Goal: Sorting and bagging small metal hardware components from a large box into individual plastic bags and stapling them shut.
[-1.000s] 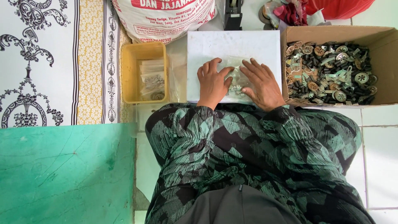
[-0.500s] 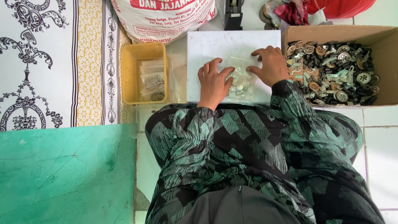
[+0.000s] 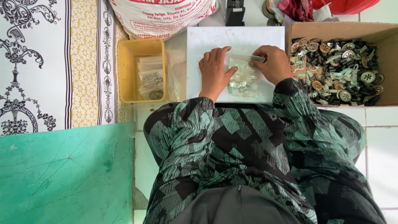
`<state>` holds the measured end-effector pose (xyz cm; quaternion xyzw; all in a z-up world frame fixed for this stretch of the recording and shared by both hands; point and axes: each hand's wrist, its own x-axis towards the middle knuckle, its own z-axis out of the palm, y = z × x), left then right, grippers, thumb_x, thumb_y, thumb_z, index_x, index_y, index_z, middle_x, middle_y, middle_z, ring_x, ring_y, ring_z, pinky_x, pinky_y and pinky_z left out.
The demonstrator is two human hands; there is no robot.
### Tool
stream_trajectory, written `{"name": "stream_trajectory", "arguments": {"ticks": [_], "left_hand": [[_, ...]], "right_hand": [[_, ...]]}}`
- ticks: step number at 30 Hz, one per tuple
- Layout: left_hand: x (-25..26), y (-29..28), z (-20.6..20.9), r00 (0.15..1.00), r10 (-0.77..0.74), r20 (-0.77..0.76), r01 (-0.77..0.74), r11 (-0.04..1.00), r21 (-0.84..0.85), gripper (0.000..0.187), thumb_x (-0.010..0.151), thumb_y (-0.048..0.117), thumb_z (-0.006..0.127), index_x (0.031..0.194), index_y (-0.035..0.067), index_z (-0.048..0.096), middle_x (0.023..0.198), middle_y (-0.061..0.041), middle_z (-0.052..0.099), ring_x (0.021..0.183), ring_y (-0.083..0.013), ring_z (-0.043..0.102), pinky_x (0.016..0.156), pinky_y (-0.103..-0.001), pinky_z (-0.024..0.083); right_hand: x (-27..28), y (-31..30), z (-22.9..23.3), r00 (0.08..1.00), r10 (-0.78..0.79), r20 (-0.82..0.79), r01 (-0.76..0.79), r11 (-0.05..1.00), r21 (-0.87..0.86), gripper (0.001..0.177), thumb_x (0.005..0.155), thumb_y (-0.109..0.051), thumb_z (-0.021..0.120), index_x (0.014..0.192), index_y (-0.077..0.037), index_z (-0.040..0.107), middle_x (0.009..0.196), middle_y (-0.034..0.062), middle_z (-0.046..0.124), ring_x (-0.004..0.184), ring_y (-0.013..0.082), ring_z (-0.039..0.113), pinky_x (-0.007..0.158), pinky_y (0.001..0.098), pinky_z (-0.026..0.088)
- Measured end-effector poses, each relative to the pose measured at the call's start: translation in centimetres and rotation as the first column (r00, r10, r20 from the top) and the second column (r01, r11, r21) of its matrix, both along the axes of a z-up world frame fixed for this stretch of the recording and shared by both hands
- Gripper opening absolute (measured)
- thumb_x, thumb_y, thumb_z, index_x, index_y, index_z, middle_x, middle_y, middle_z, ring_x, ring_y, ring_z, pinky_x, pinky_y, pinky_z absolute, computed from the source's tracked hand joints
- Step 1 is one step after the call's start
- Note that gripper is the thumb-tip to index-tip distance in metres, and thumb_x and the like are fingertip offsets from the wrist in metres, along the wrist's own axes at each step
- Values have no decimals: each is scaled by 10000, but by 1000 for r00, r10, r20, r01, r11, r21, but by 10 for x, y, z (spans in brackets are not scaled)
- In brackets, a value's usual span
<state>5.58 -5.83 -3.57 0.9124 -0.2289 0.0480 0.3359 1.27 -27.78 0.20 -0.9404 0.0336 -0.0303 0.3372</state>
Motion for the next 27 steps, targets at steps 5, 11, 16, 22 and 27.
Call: {"name": "stream_trajectory", "arguments": {"ticks": [5, 11, 16, 22, 27], "left_hand": [[25, -5, -9, 999, -23, -32, 24, 999, 32, 438, 898, 343, 825, 1268, 287, 597, 1139, 52, 488, 1088, -203, 474, 984, -486, 428], [36, -8, -1, 999, -28, -40, 26, 998, -56, 161, 885, 286, 803, 972, 323, 673, 943, 116, 558, 982, -163, 548, 900, -418, 439], [36, -6, 14, 997, -81, -12, 79, 990, -119, 185, 847, 208, 821, 962, 283, 696, 868, 122, 714, 908, -204, 571, 814, -394, 408], [35, -2, 18, 992, -116, 58, 123, 983, -138, 207, 863, 79, 774, 879, 262, 679, 833, 100, 661, 818, -193, 543, 733, -369, 417], [35, 3, 13, 969, -176, 175, 185, 982, -36, 434, 809, -176, 629, 866, 240, 742, 937, 51, 552, 864, -233, 517, 714, -378, 439]], "right_hand": [[2, -5, -13, 998, -26, 54, 24, 999, 29, 161, 945, -69, 841, 1087, -62, 766, 949, 150, 703, 809, 294, 663, 689, 407, 571], [0, -8, -8, 991, 15, 135, -22, 998, 51, 125, 951, 7, 820, 1063, -3, 767, 947, 187, 705, 790, 315, 659, 678, 397, 577], [-1, -7, 0, 973, 84, 214, -88, 996, 10, 128, 965, -45, 858, 1033, -4, 758, 982, 129, 709, 777, 259, 636, 704, 380, 529], [-5, -9, -1, 922, 182, 341, -148, 981, -122, 180, 923, 147, 774, 1011, -8, 749, 970, 123, 662, 819, 286, 599, 668, 397, 485], [-7, -12, -13, 855, 311, 415, -149, 914, -378, 169, 935, 69, 810, 1034, -66, 801, 1022, 101, 649, 915, 297, 632, 596, 404, 512]]}}
